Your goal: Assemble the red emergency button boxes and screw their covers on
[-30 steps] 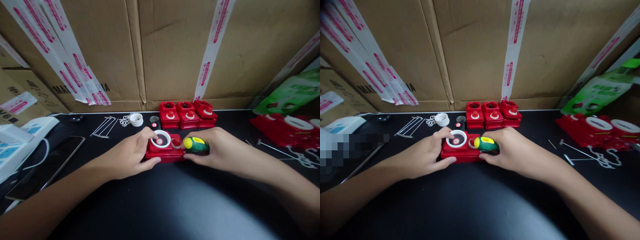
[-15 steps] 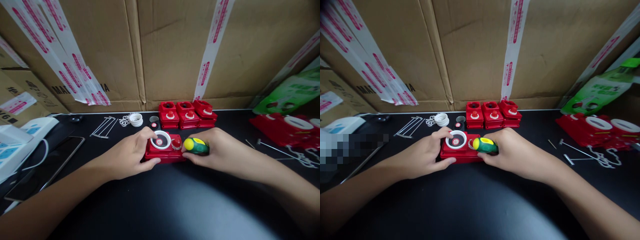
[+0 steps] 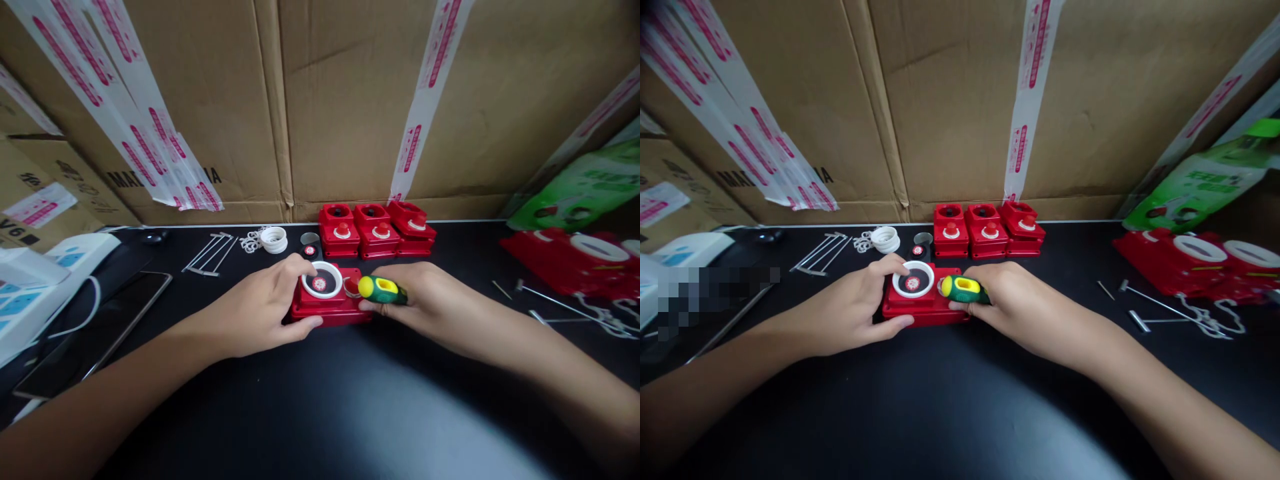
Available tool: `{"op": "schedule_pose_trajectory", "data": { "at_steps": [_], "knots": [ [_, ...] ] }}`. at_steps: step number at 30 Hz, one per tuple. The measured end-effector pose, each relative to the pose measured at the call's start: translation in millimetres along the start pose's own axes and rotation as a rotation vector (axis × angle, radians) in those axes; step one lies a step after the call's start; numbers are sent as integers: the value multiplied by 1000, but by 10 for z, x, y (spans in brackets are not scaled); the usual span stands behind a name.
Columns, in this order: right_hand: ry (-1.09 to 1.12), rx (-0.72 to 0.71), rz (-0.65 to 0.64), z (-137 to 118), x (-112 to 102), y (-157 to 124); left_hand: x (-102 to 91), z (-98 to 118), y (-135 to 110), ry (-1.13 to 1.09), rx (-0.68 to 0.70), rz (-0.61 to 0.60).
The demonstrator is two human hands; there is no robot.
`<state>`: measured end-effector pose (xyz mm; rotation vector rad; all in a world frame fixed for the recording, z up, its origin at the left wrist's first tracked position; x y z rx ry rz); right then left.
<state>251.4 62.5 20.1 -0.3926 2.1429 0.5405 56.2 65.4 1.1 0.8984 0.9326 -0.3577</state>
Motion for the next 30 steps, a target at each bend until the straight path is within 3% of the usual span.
{"op": "schedule_pose_trajectory", "data": {
  "at_steps": [8, 13, 18, 30],
  "knots": [
    [-38, -41, 34, -36, -48, -9, 17, -21, 15, -11, -41, -52],
    [-65, -51, -9, -2, 1, -19, -15, 14, 19, 9, 19, -6],
    [-40, -106, 77, -80, -60, -6, -9, 17, 16, 18, 28, 5],
    [108, -67, 218, -172, -249, -43, 1, 40, 5, -5, 30, -17]
  ]
}}
Point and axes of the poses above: each hand's wrist, its own y-axis towards the middle knuckle, its own x-axis out of the palm, z = x × y, the point moved 8 cm from there along y, towards the middle knuckle, and after that the axes turned 11 degrees about z, right-handed, at the moved point
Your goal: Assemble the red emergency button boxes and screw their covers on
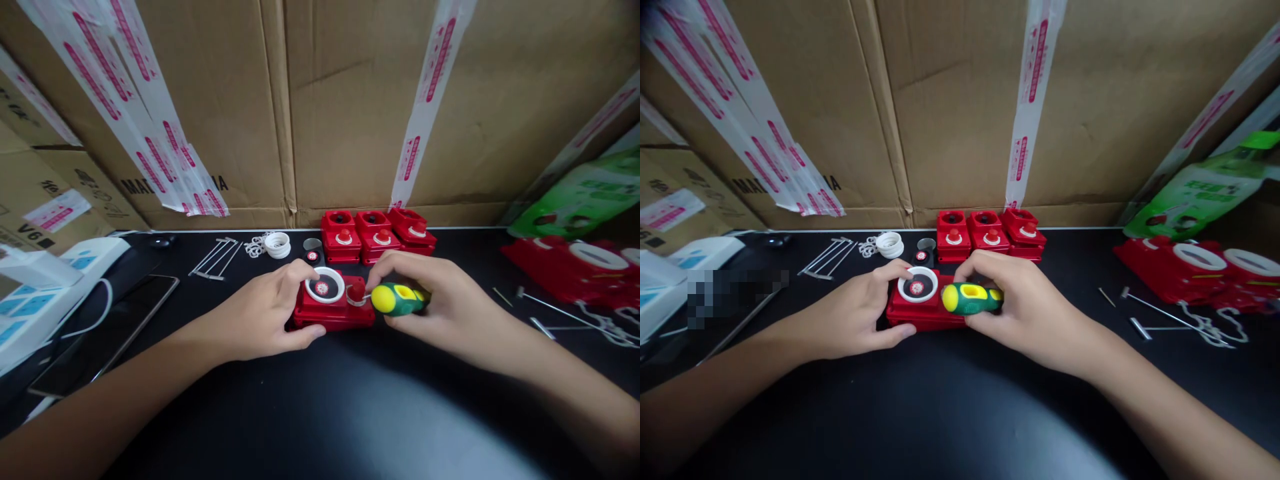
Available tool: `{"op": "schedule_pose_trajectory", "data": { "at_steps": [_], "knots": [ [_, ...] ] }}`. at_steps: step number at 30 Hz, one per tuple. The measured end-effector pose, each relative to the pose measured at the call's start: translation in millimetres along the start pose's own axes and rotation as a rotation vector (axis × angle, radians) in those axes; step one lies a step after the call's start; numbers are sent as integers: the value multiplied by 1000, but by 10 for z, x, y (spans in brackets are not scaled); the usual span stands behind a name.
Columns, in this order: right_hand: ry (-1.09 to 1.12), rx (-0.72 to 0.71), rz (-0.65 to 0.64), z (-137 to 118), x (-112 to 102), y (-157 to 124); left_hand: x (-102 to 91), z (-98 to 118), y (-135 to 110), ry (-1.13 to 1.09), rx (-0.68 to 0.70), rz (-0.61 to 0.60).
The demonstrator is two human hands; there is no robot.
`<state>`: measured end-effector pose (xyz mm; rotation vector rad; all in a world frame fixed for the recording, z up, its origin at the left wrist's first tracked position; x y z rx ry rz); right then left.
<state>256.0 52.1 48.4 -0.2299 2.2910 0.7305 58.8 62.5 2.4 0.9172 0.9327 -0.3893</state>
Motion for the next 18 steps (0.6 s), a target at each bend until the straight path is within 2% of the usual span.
{"op": "schedule_pose_trajectory", "data": {
  "at_steps": [4, 6, 9, 11, 15, 18],
  "knots": [
    [110, 25, 6, -15, 33, 10, -58, 16, 36, -43, 14, 31],
    [162, 51, -2, -17, 70, 10, -140, 64, 67, -46, 64, 112],
    [218, 111, -35, -27, 144, -9, -314, 212, 86, -45, 180, 299],
    [258, 115, -63, -80, 200, -33, -389, 337, 70, -2, 254, 381],
    [363, 84, -148, -223, 333, -108, -433, 575, 7, 119, 401, 438],
    [408, 110, -185, -246, 409, -160, -465, 668, -30, 151, 480, 481]
  ]
}}
Point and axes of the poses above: each hand's wrist, its own y-axis towards the middle knuckle, its own x-axis out of the palm, z = x × y, the point moved 8 cm from there along y, towards the middle knuckle, and after that the axes turned 11 degrees about z, right-handed, at the moved point
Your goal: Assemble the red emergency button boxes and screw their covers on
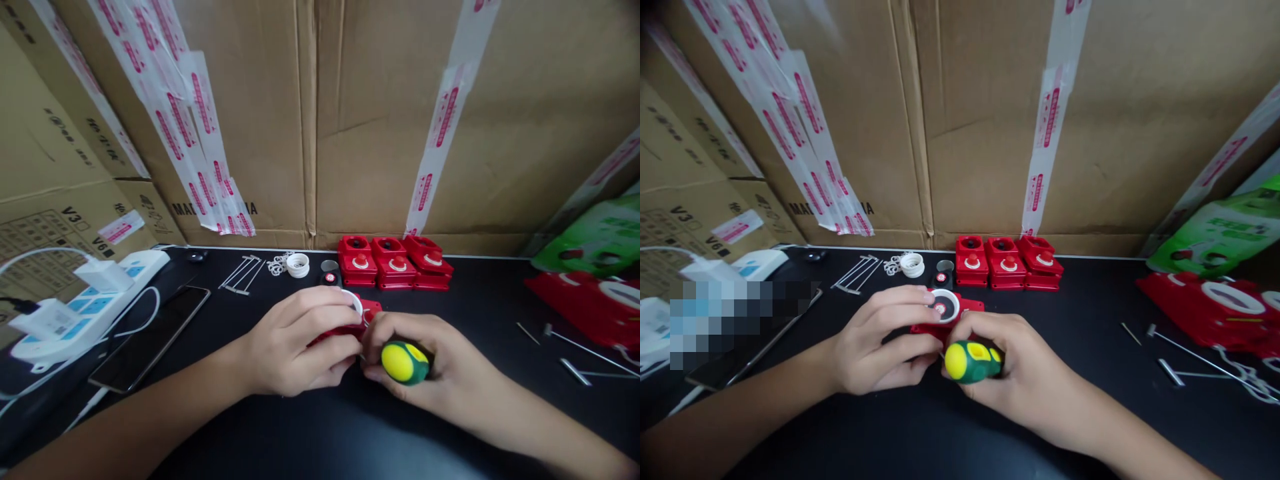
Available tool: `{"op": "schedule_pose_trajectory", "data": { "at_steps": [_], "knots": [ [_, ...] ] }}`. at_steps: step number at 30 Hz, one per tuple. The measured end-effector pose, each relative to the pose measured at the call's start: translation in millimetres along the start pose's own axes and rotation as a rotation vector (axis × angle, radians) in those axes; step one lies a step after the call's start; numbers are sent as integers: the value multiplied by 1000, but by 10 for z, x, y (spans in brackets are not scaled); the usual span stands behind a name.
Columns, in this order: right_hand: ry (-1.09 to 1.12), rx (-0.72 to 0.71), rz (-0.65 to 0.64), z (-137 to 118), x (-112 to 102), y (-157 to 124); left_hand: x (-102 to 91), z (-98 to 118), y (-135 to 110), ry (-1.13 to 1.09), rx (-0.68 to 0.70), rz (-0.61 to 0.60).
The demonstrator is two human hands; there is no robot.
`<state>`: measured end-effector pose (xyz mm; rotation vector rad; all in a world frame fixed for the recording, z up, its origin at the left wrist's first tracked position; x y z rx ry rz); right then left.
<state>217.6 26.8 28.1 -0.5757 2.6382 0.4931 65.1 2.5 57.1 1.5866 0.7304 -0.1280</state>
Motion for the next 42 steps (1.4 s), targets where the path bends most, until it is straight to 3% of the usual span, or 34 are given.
{"op": "schedule_pose_trajectory", "data": {
  "at_steps": [9, 12, 15, 18, 23, 30, 42],
  "knots": [
    [20, 29, -9, 46, 46, 2, -80, 34, 46, 52, 72, 27],
    [-16, 48, 43, 93, -5, 19, -263, -211, 59, 243, -23, 161],
    [-60, 45, 60, 120, -34, 24, -420, -678, -58, 395, -262, 283],
    [-56, 45, 69, 115, -60, 24, -326, -1138, -295, 394, -483, 195],
    [-50, 64, 74, 97, -97, 42, -102, -1468, -624, 374, -593, 56],
    [-57, 27, 59, 99, -101, 63, 6, -1613, -803, 399, -647, -24],
    [-88, -20, 28, 131, -139, 36, 100, -1689, -852, 413, -669, -64]
  ]
}}
Point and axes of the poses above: each hand's wrist, its own y-axis towards the middle knuckle, its own x-axis out of the palm, z = x × y, the point moved 8 cm from there along y, towards the middle knuckle, and after that the axes turned 11 degrees about z, right-handed, at the moved point
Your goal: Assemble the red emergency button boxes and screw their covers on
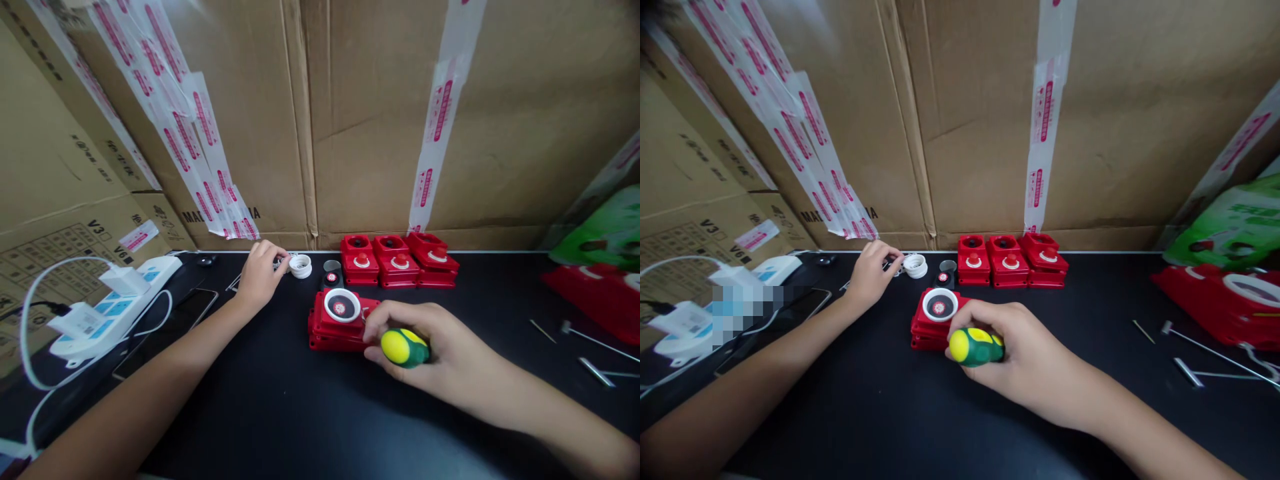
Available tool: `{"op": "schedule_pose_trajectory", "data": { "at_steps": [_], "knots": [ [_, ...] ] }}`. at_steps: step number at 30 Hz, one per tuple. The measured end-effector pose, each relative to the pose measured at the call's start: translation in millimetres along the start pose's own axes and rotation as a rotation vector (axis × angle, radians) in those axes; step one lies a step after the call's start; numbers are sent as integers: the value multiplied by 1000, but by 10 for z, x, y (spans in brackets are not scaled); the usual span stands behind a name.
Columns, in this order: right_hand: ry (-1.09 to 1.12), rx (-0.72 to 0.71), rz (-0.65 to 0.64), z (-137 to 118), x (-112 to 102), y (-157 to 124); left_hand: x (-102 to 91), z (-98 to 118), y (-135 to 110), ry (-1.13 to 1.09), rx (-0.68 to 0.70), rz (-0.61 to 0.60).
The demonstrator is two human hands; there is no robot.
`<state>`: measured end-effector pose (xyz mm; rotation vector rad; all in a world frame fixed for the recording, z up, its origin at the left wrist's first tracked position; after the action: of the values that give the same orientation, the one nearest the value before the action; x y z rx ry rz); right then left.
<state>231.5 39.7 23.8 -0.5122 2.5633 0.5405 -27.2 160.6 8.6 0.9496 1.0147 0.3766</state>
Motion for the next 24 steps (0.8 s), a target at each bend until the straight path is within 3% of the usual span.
{"op": "schedule_pose_trajectory", "data": {
  "at_steps": [6, 8, 14, 17, 24],
  "knots": [
    [9, -36, 10, -82, -21, -3, 45, 85, -24, 2, 13, -14],
    [50, -49, 73, -100, -101, 12, 54, 96, -30, 0, 13, -17],
    [334, -79, 616, 50, -722, 17, 90, 94, -48, -6, 8, -31],
    [552, -49, 771, 148, -881, 14, 82, 115, -49, -11, 10, -31],
    [680, -19, 778, 104, -829, 53, 42, 118, -38, -12, 1, -9]
  ]
}}
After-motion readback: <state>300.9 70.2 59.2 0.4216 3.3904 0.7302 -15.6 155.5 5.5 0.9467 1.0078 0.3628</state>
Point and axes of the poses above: each hand's wrist, its own y-axis towards the middle knuckle, its own x-axis out of the palm, z = x × y, the point moved 8 cm from there along y, towards the middle knuckle, and after that the axes turned 11 degrees about z, right-handed, at the moved point
